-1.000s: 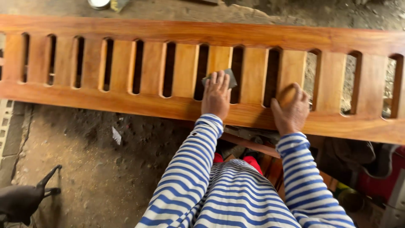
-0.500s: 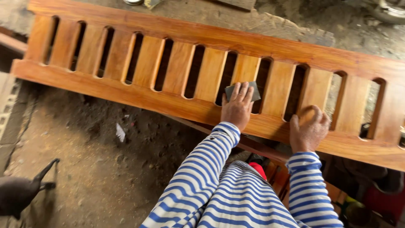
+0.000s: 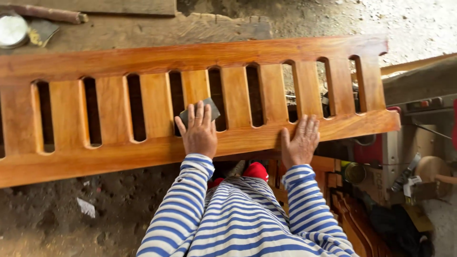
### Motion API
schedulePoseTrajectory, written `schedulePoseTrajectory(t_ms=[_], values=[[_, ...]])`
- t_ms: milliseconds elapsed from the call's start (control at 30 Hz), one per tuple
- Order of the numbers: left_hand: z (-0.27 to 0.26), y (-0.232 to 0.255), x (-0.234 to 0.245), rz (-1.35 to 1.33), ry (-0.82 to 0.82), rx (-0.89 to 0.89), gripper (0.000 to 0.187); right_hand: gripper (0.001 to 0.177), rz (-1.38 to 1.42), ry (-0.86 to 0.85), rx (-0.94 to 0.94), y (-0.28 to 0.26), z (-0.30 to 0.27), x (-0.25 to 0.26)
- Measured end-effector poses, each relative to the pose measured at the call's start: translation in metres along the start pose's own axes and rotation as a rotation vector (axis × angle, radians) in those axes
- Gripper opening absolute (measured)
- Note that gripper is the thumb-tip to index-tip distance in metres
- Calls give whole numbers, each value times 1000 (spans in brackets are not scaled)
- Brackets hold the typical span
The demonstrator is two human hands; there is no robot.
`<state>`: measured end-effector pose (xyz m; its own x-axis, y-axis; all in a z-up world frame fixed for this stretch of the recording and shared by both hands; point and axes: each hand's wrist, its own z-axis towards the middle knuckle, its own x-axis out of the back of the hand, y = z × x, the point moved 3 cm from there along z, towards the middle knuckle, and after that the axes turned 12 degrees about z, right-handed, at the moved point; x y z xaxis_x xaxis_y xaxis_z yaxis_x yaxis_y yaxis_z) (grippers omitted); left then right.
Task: The person sands a wooden headboard with a sanding block, smoothing the surface and edges of the slats. They work methodically across the piece, occasionally pausing to inspect the sandpaper.
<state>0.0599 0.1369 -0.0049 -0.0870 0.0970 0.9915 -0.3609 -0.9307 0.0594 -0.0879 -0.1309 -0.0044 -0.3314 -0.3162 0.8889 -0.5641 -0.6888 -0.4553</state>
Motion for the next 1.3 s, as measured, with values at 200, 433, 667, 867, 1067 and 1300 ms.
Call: schedulePoseTrajectory(t_ms=[200, 433, 667, 867, 1067, 1300], values=[[-1, -1, 4, 7, -32, -16, 51, 83, -138, 104, -193, 128, 56, 40], [0, 3, 7, 26, 3, 18, 49, 83, -145, 11, -329, 217, 140, 78], [7, 16, 24, 38, 60, 61, 47, 91, -61, -99, -281, 206, 213, 99], [8, 16, 5, 164, 160, 178, 42, 71, 16, -140, -312, 265, 282, 56], [34, 32, -6, 195, 266, 367, 34, 82, 114, -174, -358, 302, 298, 37], [140, 53, -4, -7, 296, 64, 31, 72, 235, -184, -413, 286, 270, 55]])
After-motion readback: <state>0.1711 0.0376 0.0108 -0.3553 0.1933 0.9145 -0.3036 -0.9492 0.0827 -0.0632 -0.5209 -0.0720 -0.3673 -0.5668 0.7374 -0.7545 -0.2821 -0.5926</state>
